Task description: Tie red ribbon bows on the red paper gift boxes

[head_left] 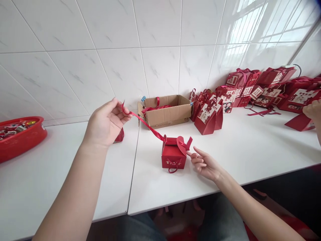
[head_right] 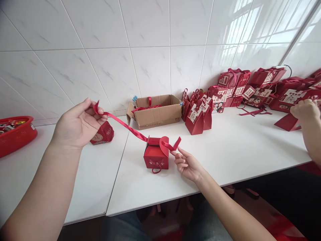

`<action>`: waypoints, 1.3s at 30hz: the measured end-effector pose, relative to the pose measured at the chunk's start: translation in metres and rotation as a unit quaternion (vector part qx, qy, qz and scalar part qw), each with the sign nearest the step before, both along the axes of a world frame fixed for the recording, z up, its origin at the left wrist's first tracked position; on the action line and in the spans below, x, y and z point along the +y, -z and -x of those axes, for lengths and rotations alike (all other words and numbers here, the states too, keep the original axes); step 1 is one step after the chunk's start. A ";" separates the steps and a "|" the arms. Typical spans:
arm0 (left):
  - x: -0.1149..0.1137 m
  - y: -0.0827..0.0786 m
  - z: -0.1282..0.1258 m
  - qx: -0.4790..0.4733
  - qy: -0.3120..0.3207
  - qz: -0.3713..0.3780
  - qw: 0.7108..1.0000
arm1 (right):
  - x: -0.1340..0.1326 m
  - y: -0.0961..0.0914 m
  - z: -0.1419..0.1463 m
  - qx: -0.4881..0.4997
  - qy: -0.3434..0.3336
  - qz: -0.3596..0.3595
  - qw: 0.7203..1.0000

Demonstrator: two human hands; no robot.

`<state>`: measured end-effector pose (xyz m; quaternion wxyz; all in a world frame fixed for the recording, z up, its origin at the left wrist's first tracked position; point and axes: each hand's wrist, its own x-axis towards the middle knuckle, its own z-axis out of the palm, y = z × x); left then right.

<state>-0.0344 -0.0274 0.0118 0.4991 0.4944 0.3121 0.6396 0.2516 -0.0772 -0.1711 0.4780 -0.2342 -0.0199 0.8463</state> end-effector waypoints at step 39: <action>-0.011 -0.008 -0.044 0.184 0.024 -0.116 0.976 | 0.008 -0.019 -0.017 -0.395 -0.106 -0.144 0.901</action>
